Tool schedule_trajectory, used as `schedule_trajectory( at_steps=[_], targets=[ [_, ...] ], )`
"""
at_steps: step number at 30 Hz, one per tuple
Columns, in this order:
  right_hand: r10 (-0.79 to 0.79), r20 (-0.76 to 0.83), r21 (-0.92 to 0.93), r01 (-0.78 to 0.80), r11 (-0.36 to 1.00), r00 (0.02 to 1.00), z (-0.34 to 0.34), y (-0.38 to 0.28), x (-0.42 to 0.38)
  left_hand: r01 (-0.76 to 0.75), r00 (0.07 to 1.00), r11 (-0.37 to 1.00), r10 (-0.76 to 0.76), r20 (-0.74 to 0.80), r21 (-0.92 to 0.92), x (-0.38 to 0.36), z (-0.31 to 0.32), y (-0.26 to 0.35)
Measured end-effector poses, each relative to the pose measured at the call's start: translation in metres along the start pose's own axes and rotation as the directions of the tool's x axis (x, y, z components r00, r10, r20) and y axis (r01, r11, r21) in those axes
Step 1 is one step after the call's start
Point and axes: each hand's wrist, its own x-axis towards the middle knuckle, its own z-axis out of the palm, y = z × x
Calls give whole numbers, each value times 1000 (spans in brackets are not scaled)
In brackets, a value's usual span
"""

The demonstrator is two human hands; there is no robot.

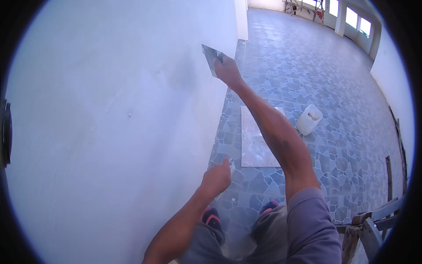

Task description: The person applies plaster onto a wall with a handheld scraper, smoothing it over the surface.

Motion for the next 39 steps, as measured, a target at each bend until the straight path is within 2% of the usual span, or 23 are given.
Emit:
schedule_trajectory(
  at_steps=[6, 11, 14, 17, 23, 27, 30, 31, 32, 34, 37, 39],
  targets=[
    [-108, -54, -94, 103, 990, 993, 28, 20, 26, 19, 999, 1000, -18, 47, -10, 7, -2, -18],
    [-199, -39, -79, 196, 977, 979, 44, 15, 20, 7, 1000, 999, -8, 7, 33, 14, -10, -27],
    [-257, -41, -144, 249, 958, 966, 50, 13, 22, 0, 1000, 999, 0, 13, 34, 16, -10, -32],
    [-217, 35, -107, 220, 970, 975, 54, 10, 26, -6, 1000, 999, 6, 15, 33, 18, -11, -34],
    [-404, -30, -149, 396, 906, 914, 70, 7, 3, 7, 1000, 1000, -7, 17, 2, 29, -16, -32],
    [-459, 92, -117, 467, 876, 884, 58, 2, -28, 16, 1000, 1000, -16, -1, -4, 38, -13, -35],
    [-383, 114, -39, 389, 920, 917, 36, 0, -25, 39, 999, 999, -39, 15, -2, 42, -11, -42],
    [-244, 18, 0, 244, 970, 970, 35, -1, -17, 53, 998, 999, -53, 22, -4, 43, -10, -46],
    [-35, -23, -5, 35, 999, 999, 34, 1, -4, 67, 997, 998, -67, 31, -8, 43, -12, -50],
    [-8, -99, 6, 9, 1000, 995, 42, 21, 28, 79, 997, 997, -79, 26, 3, 42, -13, -55],
    [85, 146, 62, -95, 994, 986, 34, -9, 41, 75, 997, 997, -75, -11, 29, 41, -13, -61],
    [80, 167, 108, -99, 989, 983, 37, -16, 43, 79, 997, 997, -79, -12, 21, 43, -11, -64]
  ],
)
